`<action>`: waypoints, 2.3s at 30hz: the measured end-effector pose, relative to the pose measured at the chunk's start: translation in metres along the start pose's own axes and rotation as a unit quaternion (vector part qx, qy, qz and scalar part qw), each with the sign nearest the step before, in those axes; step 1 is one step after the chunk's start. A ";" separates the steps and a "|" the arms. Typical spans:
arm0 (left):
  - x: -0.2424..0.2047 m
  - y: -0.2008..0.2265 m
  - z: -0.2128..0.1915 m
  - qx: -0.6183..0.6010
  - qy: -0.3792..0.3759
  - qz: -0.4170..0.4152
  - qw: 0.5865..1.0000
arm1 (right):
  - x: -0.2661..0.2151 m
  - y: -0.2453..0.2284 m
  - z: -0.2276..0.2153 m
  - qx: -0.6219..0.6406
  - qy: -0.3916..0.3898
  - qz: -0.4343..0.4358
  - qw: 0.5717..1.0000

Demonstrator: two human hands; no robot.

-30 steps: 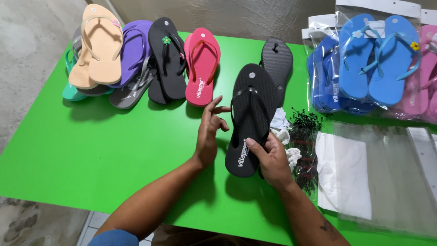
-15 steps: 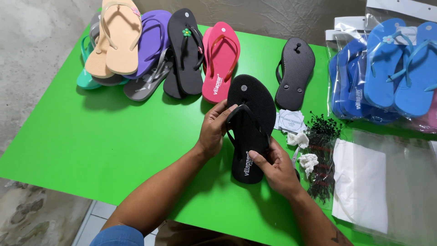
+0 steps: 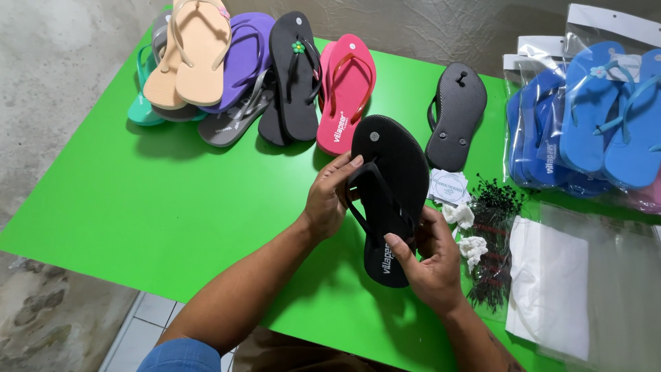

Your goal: The person trims the straps of a black flip-flop using scissors. They hold the flip-flop in their left hand and use the scissors in their right hand to cut the excess strap material. The person then places the trimmed flip-flop back on the table.

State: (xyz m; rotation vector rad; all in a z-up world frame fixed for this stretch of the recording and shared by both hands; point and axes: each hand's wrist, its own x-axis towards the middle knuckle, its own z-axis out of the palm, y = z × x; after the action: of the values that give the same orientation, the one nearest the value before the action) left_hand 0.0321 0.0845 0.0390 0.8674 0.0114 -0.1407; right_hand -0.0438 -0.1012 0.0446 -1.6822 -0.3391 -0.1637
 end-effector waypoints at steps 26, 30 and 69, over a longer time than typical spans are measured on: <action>-0.006 -0.003 -0.003 0.479 0.120 0.223 0.840 | 0.035 -0.063 -0.061 -0.450 -0.292 0.327 0.778; -0.005 -0.002 -0.003 0.446 0.132 0.267 0.844 | 0.028 -0.040 -0.066 -0.460 -0.310 0.316 0.770; -0.031 -0.016 0.022 0.400 -0.053 0.315 0.859 | 0.006 -0.008 -0.123 0.150 0.272 -0.004 0.951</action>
State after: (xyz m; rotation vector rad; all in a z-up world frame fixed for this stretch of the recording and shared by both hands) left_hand -0.0021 0.0611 0.0428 1.6492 -0.4646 0.4635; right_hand -0.0295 -0.2205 0.0714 -1.2721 0.0461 -0.5419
